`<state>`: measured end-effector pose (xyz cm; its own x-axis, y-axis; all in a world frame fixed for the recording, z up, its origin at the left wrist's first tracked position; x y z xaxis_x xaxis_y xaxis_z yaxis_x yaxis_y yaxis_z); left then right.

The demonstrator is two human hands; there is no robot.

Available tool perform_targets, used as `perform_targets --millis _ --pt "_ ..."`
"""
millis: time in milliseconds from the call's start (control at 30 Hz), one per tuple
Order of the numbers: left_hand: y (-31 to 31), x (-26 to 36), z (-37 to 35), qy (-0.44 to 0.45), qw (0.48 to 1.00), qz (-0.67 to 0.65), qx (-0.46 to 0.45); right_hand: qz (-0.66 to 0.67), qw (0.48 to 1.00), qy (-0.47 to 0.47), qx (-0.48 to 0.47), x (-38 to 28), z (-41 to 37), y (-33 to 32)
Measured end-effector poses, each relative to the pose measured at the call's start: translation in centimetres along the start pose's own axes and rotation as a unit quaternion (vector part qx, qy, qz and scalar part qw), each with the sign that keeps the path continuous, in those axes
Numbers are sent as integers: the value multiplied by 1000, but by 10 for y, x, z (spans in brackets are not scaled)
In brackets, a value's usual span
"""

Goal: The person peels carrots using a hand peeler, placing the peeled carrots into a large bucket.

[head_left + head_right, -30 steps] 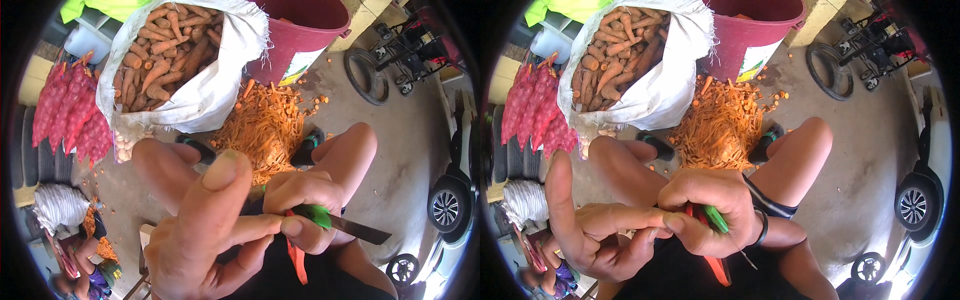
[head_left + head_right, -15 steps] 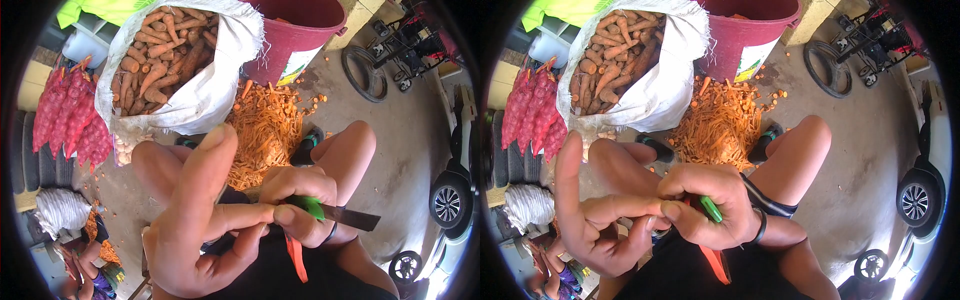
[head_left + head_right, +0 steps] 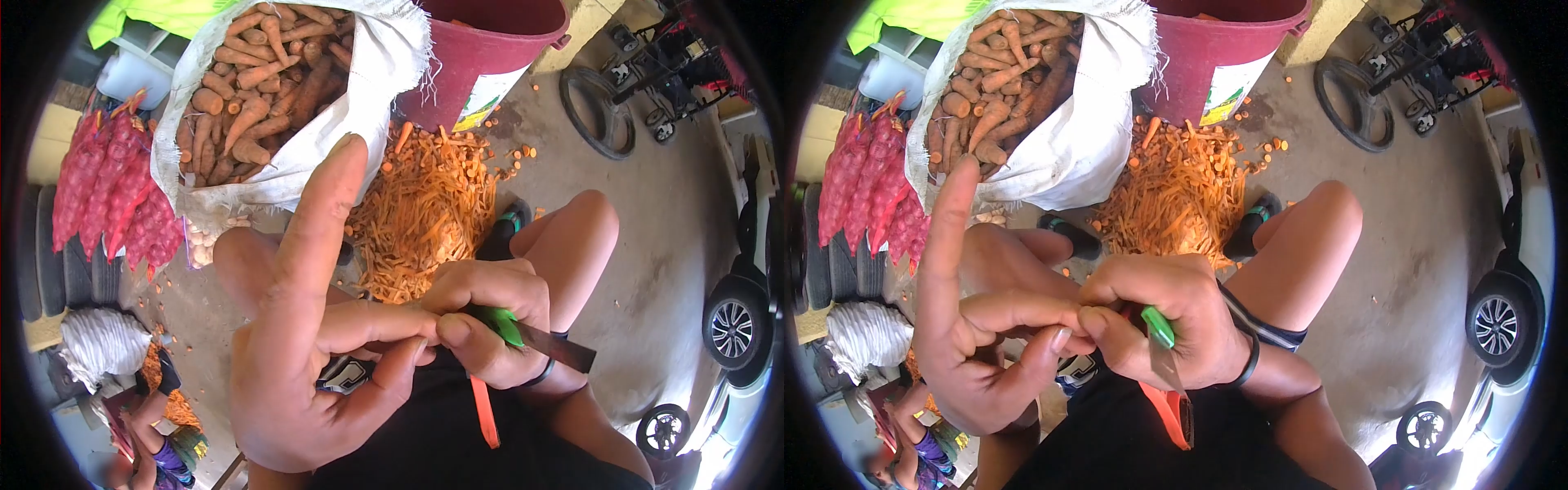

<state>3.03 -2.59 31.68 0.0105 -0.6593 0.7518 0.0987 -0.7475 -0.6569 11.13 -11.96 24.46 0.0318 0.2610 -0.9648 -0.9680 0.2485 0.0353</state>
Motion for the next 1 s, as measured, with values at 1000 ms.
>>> perform_targets --millis 1000 --pt "12 -17 3 -54 978 -175 96 44 999 18 12 13 -1 -3"
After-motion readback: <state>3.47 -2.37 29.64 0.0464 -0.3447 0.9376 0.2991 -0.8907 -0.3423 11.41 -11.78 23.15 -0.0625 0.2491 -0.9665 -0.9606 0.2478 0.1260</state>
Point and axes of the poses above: each hand's wrist, its own z-axis towards the middle knuckle, its own y-axis out of the palm, x = y × z, the point moved 9 cm from there along z, towards the middle knuckle, and after that the axes turned 11 degrees about -x, right-handed, at the moved point
